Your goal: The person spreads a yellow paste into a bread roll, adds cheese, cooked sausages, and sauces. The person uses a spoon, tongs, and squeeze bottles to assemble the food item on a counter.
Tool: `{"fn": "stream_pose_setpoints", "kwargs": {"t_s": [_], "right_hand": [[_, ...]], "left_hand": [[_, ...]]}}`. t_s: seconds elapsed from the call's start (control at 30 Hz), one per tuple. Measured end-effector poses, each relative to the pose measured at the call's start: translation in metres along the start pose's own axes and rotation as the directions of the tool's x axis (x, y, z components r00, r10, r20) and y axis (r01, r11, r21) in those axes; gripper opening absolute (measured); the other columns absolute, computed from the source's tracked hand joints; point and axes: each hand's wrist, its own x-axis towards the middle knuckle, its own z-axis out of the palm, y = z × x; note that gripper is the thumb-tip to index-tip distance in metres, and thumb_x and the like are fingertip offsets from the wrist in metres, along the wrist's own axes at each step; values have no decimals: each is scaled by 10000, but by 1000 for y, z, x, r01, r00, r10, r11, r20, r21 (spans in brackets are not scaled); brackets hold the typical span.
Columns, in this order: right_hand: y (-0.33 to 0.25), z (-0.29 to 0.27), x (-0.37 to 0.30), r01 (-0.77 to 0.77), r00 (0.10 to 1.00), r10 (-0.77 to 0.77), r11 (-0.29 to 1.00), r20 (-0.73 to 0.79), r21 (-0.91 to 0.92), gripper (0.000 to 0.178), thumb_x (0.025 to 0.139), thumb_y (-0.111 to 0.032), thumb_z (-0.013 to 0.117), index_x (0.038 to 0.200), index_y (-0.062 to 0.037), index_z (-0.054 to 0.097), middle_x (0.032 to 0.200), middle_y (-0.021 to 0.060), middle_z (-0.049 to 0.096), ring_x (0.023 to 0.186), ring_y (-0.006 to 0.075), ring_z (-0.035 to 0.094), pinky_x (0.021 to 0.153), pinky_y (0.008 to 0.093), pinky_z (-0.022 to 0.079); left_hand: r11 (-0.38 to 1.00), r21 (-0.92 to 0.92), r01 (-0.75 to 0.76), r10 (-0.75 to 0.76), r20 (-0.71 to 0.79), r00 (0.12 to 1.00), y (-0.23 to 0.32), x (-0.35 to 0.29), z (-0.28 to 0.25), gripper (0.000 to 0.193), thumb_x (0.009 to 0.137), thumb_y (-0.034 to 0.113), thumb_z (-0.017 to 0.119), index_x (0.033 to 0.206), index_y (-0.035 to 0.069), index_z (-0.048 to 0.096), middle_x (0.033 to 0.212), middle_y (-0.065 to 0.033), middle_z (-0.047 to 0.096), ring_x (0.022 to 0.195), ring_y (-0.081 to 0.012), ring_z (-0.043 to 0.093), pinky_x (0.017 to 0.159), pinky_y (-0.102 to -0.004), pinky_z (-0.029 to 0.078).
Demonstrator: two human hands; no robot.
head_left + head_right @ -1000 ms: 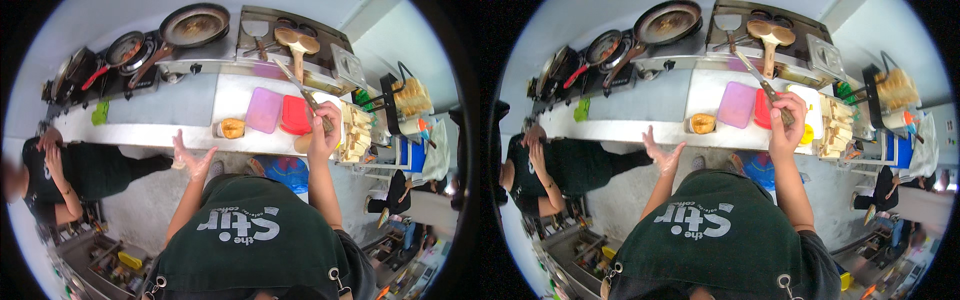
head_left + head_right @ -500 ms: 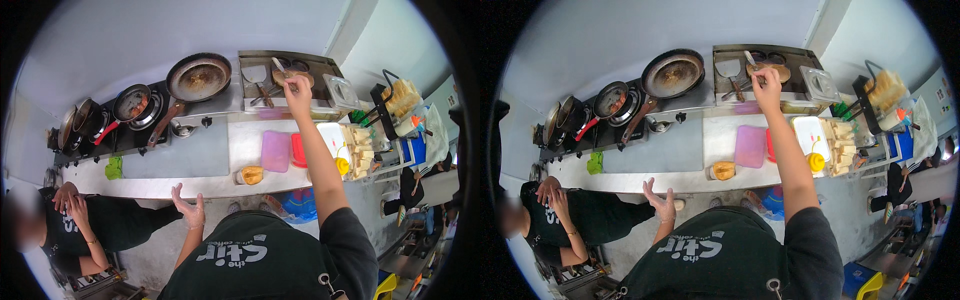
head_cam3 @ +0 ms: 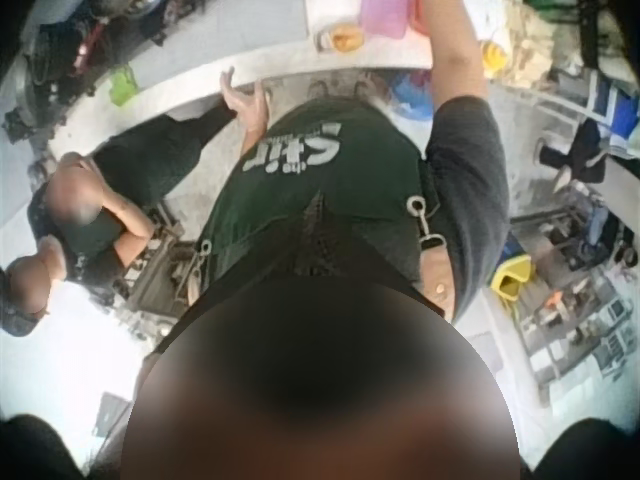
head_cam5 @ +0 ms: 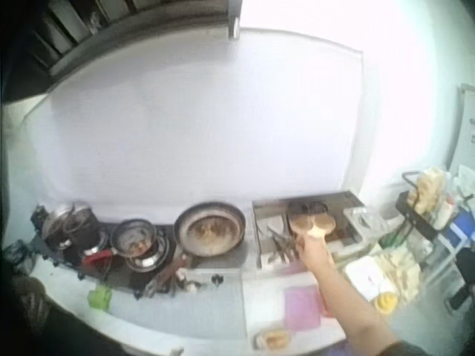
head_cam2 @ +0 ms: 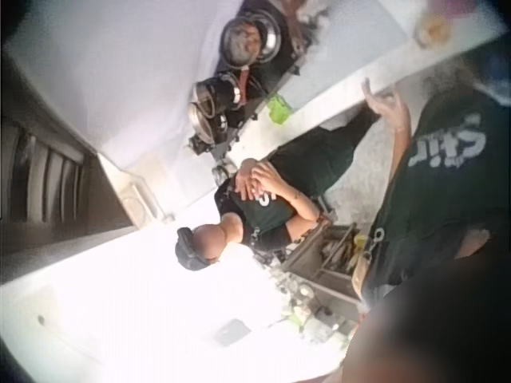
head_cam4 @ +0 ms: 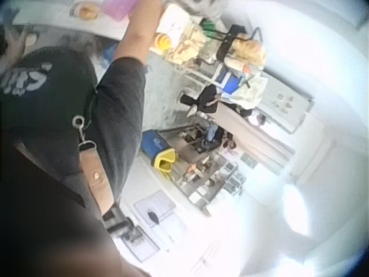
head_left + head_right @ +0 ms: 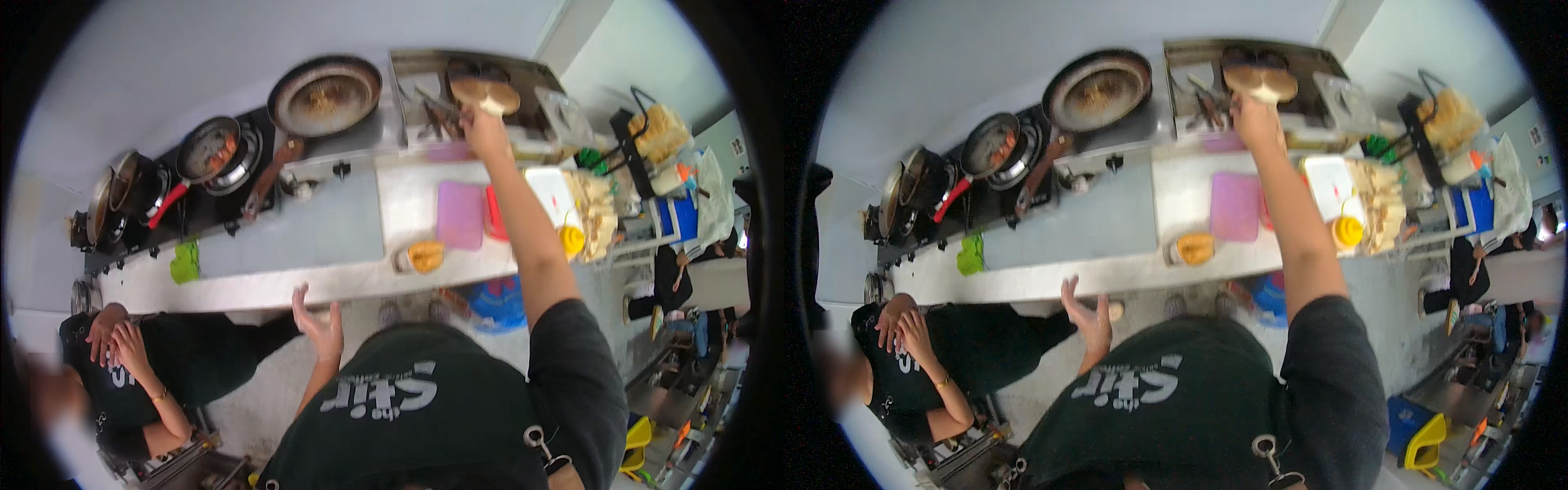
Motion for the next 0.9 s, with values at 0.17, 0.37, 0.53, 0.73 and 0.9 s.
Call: {"fn": "stream_pose_setpoints", "kwargs": {"t_s": [0.17, 0.37, 0.53, 0.73, 0.9], "right_hand": [[-5, -27, -6, 24, 992, -33, 997, -124, -78, 235, 890, -238, 682, 1090, -115, 665, 1037, 117, 711, 968, 329, 674, 815, 436, 535], [-59, -112, -56, 253, 865, -111, 939, -490, 234, 170, 872, -57, 654, 1042, -47, 662, 1077, 132, 676, 1031, 307, 637, 876, 381, 500], [-59, -162, -164, 115, 861, 85, 927, -501, 356, 138, 891, -6, 642, 1006, -60, 696, 993, 59, 712, 882, 159, 665, 737, 273, 527], [-36, -130, -289, -398, 917, 377, 877, 128, 269, 150, 877, -71, 681, 1022, -34, 685, 943, 109, 707, 803, 149, 678, 704, 284, 529], [-6, -116, -312, -572, 798, 603, 750, 12, 332, 233, 834, -88, 717, 1036, -2, 639, 905, 139, 657, 781, 224, 650, 717, 343, 513]], "left_hand": [[995, -75, -65, 63, -24, 998, 8, 10, 13, 825, 810, 136, 746, 1469, -43, 284, 1388, -239, 490, 1300, -369, 450, 1124, -507, 278], [985, -159, -69, 73, 20, 997, 21, 14, 27, 827, 782, 41, 742, 1468, -35, 287, 1391, -242, 484, 1316, -351, 441, 1149, -493, 249], [973, -204, -111, 123, 50, 991, 41, 25, 43, 770, 823, 78, 736, 1458, -7, 307, 1400, -215, 478, 1331, -337, 423, 1152, -489, 243], [950, -203, -236, 267, 138, 954, 83, 50, 74, 569, 849, 137, 746, 1333, 25, 467, 1373, -187, 508, 1301, -359, 448, 1124, -494, 299], [907, -302, -292, 365, 220, 905, 135, 67, 117, 429, 816, 140, 773, 1193, 43, 593, 1292, -165, 584, 1255, -336, 497, 1080, -460, 356]]}}
